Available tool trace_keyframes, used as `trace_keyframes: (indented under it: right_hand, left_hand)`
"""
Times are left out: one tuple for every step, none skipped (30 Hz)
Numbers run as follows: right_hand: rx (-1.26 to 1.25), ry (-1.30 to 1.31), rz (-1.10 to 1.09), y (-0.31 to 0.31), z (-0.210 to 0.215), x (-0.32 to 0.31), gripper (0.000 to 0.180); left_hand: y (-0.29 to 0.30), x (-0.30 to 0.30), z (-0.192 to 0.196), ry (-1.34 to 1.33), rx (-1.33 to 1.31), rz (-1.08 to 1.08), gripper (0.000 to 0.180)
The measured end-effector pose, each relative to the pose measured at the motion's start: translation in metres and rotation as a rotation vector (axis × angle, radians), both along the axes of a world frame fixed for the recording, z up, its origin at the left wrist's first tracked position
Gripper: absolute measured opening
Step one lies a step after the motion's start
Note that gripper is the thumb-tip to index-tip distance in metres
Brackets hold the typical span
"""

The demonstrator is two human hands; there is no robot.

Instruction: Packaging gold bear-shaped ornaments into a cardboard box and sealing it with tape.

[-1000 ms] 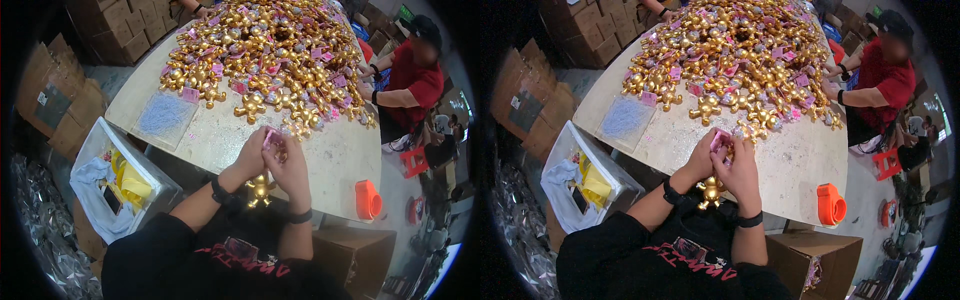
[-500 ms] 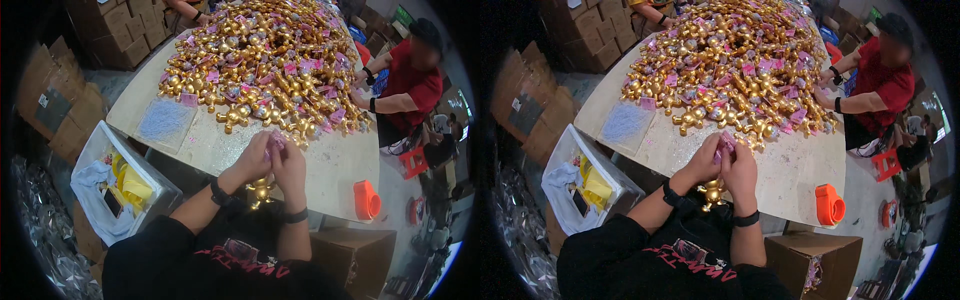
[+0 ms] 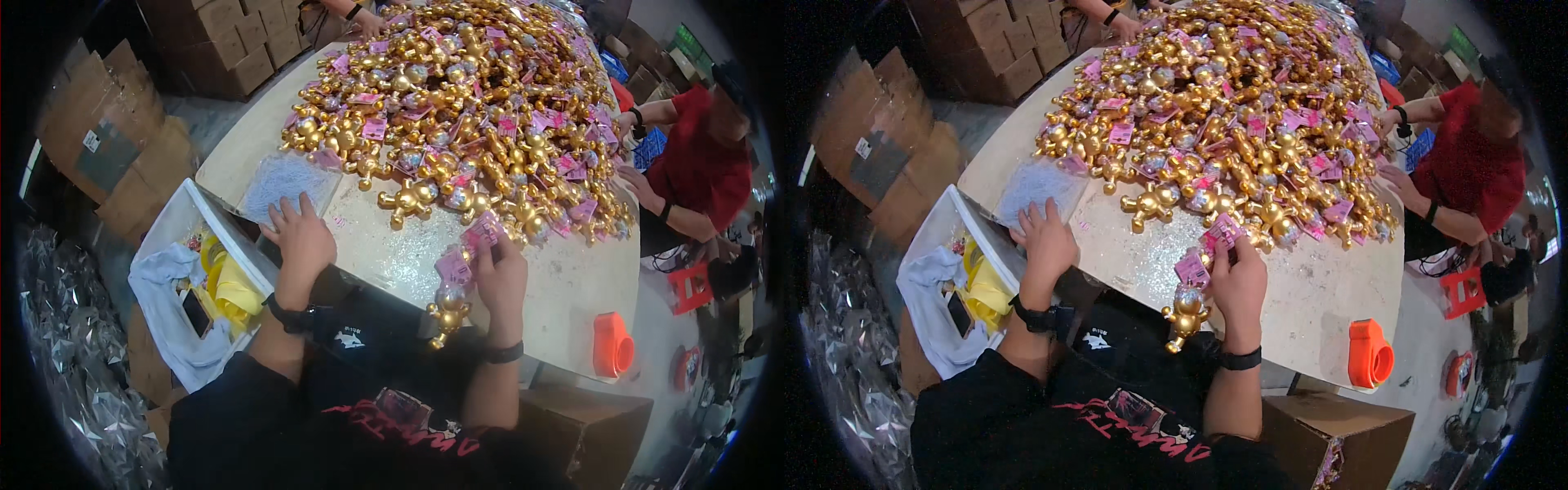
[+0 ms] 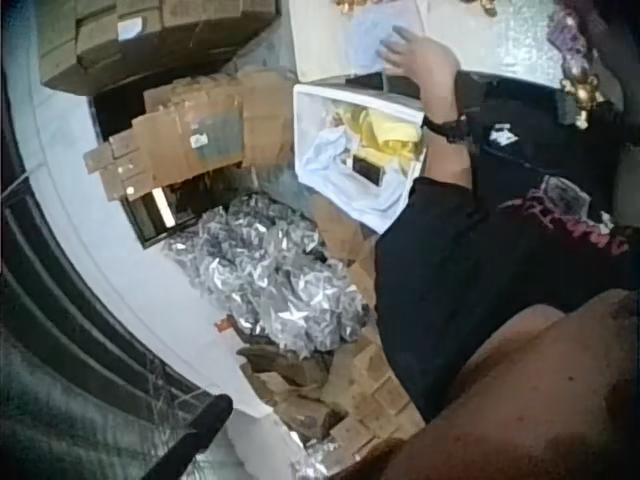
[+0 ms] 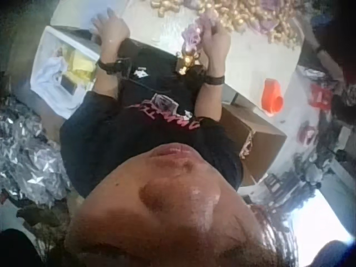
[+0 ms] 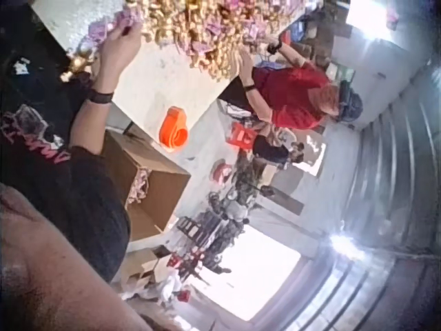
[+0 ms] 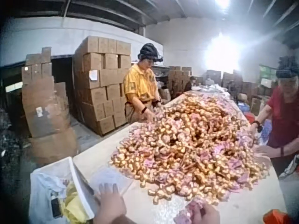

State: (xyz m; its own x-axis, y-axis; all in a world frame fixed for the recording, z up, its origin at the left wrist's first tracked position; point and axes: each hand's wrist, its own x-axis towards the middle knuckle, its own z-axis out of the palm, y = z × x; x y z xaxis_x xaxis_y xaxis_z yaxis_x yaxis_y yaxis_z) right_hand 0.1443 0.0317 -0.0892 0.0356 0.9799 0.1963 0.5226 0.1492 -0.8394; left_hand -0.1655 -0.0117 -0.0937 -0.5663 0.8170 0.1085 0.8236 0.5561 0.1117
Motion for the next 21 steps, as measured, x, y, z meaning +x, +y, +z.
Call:
trace_keyframes:
  right_hand:
    - [-0.008,0.017,0.003,0.001,-0.001,0.0,0.017]
    - [-0.02,0.065,0.011,0.001,-0.002,-0.001,0.017]
    - [-0.003,0.048,0.012,0.001,0.0,-0.001,0.017]
    - [0.014,0.031,0.011,0.0,0.003,-0.002,0.017]
    - [0.031,0.015,0.01,-0.001,0.004,-0.002,0.017]
    - [0.035,0.044,0.006,-0.001,0.002,-0.002,0.018]
    - [0.029,0.057,0.009,-0.001,0.003,-0.002,0.018]
    - [0.022,0.069,0.012,-0.001,0.004,-0.001,0.018]
    - [0.015,0.084,0.014,-0.002,0.005,-0.001,0.018]
    - [0.008,0.077,0.012,-0.001,0.003,0.0,0.018]
    - [0.002,0.069,0.01,-0.001,0.0,0.0,0.018]
    - [-0.001,0.061,0.008,-0.001,-0.001,0.001,0.019]
    - [0.001,0.047,-0.001,-0.001,0.001,0.001,0.019]
    - [0.004,0.034,-0.008,-0.002,0.002,0.0,0.019]
    - [0.006,0.021,-0.012,-0.003,0.004,-0.001,0.019]
    - [0.017,-0.01,-0.007,-0.003,0.004,0.0,0.018]
    - [0.015,-0.006,-0.009,-0.003,0.004,0.0,0.018]
    - [0.011,-0.002,-0.012,-0.003,0.003,0.0,0.018]
    - [0.007,0.002,-0.015,-0.003,0.002,0.0,0.018]
    - [0.019,0.007,-0.01,-0.002,0.001,0.0,0.018]
    - [0.03,0.012,-0.006,-0.002,0.0,0.0,0.018]
  left_hand:
    - [0.002,-0.003,0.0,-0.011,0.012,-0.007,0.067]
    - [0.003,-0.005,-0.001,-0.021,0.023,-0.015,0.066]
    - [0.005,-0.005,-0.002,-0.016,0.032,-0.029,0.066]
    - [0.006,-0.006,-0.004,-0.009,0.041,-0.045,0.066]
    - [0.008,-0.006,-0.005,-0.003,0.05,-0.061,0.066]
    - [0.01,-0.007,-0.006,-0.008,0.047,-0.072,0.065]
    - [0.012,-0.007,-0.007,-0.013,0.044,-0.083,0.065]
    - [0.014,-0.007,-0.008,-0.018,0.041,-0.094,0.065]
    - [0.015,-0.008,-0.01,0.003,0.071,-0.106,0.063]
    - [0.015,-0.009,-0.014,0.025,0.102,-0.118,0.061]
    - [0.014,-0.01,-0.017,0.046,0.133,-0.13,0.059]
    - [0.015,-0.011,-0.02,0.05,0.156,-0.143,0.057]
    - [0.014,-0.014,-0.023,0.053,0.179,-0.155,0.055]
    - [0.015,-0.015,-0.025,0.057,0.203,-0.167,0.053]
    - [0.015,-0.017,-0.025,0.055,0.206,-0.172,0.052]
    - [0.015,-0.019,-0.025,0.053,0.209,-0.176,0.051]
    - [0.015,-0.019,-0.024,0.05,0.212,-0.18,0.049]
    - [0.015,-0.019,-0.023,0.053,0.211,-0.183,0.048]
    - [0.015,-0.018,-0.022,0.056,0.211,-0.186,0.047]
    - [0.015,-0.018,-0.021,0.059,0.21,-0.189,0.047]
    - [0.016,-0.018,-0.022,0.067,0.21,-0.189,0.046]
